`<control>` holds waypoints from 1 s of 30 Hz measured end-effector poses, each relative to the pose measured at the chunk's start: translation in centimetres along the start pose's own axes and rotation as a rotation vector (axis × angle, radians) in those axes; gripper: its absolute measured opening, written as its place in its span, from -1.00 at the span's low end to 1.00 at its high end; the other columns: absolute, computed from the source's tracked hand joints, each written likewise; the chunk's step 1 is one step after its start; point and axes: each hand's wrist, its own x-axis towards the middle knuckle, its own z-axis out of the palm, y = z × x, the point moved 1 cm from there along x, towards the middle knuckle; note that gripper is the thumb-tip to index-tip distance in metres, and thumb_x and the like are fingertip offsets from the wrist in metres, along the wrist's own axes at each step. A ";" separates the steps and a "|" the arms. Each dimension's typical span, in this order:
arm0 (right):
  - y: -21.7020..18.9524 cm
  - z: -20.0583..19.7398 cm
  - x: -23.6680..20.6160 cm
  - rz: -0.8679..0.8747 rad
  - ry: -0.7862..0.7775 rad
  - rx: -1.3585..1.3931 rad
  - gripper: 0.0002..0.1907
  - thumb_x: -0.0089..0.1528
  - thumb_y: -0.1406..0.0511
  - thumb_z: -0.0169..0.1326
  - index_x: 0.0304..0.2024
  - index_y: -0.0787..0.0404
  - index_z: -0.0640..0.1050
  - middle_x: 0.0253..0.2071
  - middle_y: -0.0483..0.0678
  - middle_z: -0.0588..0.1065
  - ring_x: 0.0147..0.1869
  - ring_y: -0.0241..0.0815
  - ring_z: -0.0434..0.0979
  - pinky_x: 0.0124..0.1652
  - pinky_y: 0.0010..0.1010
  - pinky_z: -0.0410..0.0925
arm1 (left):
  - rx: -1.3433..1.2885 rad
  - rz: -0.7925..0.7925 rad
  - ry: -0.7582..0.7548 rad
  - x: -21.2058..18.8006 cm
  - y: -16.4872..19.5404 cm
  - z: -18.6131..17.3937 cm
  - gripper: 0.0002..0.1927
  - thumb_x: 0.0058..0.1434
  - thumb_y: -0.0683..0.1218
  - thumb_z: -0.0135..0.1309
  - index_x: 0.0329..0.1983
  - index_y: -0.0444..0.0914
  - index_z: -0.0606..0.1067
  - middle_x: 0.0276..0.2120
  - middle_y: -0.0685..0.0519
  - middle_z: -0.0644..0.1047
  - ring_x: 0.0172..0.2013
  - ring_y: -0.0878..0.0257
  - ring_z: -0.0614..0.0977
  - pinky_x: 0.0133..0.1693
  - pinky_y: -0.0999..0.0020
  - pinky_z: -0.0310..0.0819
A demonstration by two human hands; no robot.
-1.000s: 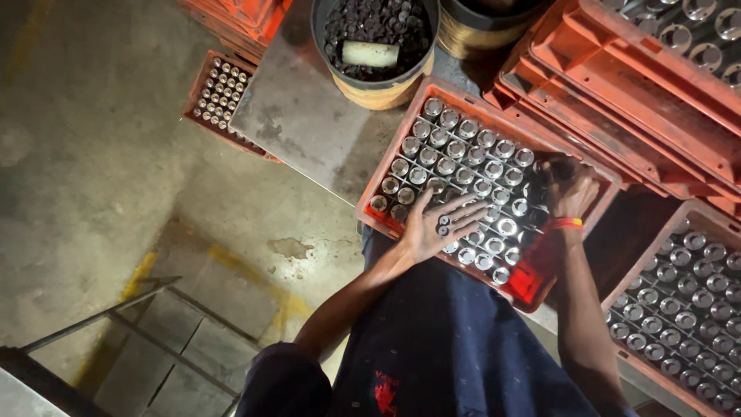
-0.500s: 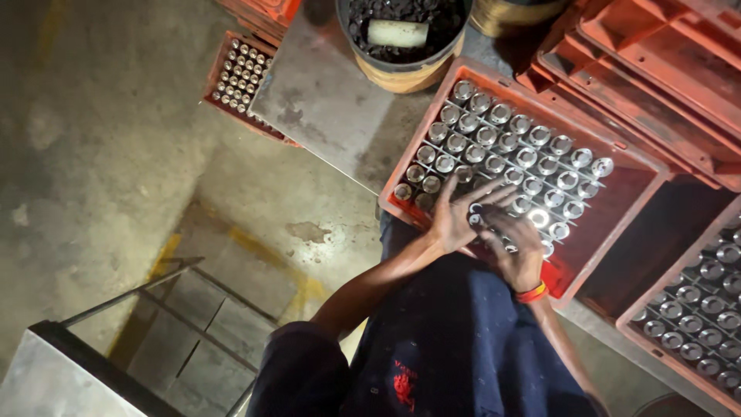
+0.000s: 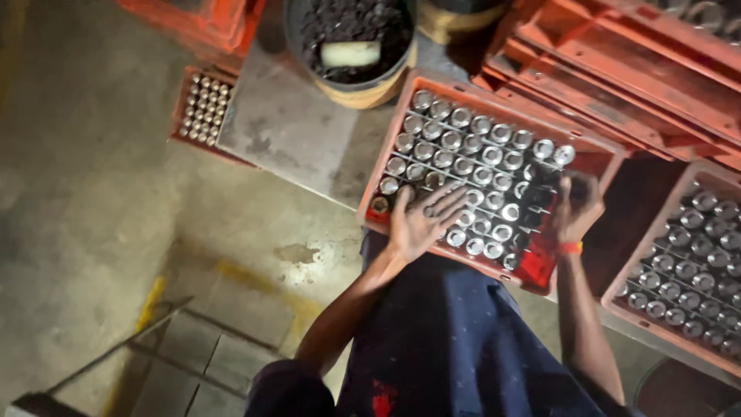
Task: The person fills a red plastic tray with small metal cups by placing dark material into each one. They use a cylindrical tool to press the material down and then stack the completed tray.
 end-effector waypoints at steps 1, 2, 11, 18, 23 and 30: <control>1.2 -0.6 1.4 -0.076 0.000 -0.097 -0.85 0.46 0.35 0.20 -0.04 0.35 0.57 -0.18 -0.01 0.54 -0.09 -0.19 0.56 -0.05 -0.37 0.41 | 0.014 0.005 0.025 -0.2 0.2 0.1 -0.06 0.45 0.42 -0.47 0.50 -0.45 0.13 0.45 -0.28 0.22 0.46 -0.08 0.22 0.48 0.06 0.00; 2.1 -1.1 2.7 -0.150 -0.007 -0.192 -0.86 0.44 0.35 0.22 -0.06 0.35 0.60 -0.19 0.04 0.56 -0.10 -0.11 0.60 -0.06 -0.33 0.43 | 0.028 0.014 0.054 -0.5 0.4 0.1 -0.08 0.45 0.41 -0.47 0.50 -0.44 0.14 0.45 -0.27 0.22 0.47 -0.07 0.23 0.49 0.07 0.01; 4.7 -1.0 7.8 -0.360 -0.070 -0.534 -0.62 0.10 0.35 0.34 -0.05 0.32 0.58 -0.10 0.24 0.55 -0.05 0.28 0.55 -0.08 -0.09 0.41 | 0.081 0.041 0.040 0.2 -0.2 0.2 -0.07 0.44 0.42 -0.48 0.49 -0.44 0.15 0.43 -0.30 0.23 0.44 -0.11 0.25 0.46 0.05 0.04; 3.2 -0.9 6.8 -0.226 -0.189 -0.486 -0.69 0.26 0.31 0.33 -0.02 0.31 0.57 -0.16 0.16 0.56 -0.07 0.19 0.57 -0.05 -0.12 0.41 | 0.107 0.044 0.022 0.5 -0.3 0.3 -0.05 0.44 0.44 -0.47 0.50 -0.45 0.14 0.44 -0.32 0.22 0.44 -0.13 0.26 0.47 0.05 0.04; 1.6 -1.5 0.5 -0.128 0.134 -0.111 -0.68 0.55 0.19 0.12 0.05 0.39 0.58 -0.07 0.13 0.58 0.02 0.01 0.60 0.09 -0.21 0.46 | 0.132 0.089 0.042 0.4 2.2 3.1 -0.01 0.41 0.48 -0.49 0.52 -0.41 0.12 0.47 -0.25 0.20 0.45 -0.10 0.25 0.45 0.06 0.03; 2.3 -3.1 -6.9 -0.188 0.178 -0.365 -0.52 0.58 0.11 -0.05 0.14 0.46 0.53 0.10 0.23 0.54 0.21 0.15 0.56 0.22 -0.10 0.39 | 0.449 0.382 -0.232 6.2 17.9 9.9 -0.06 0.47 0.47 -0.49 0.61 -0.30 0.08 0.53 -0.17 0.20 0.52 0.02 0.25 0.56 -0.02 -0.06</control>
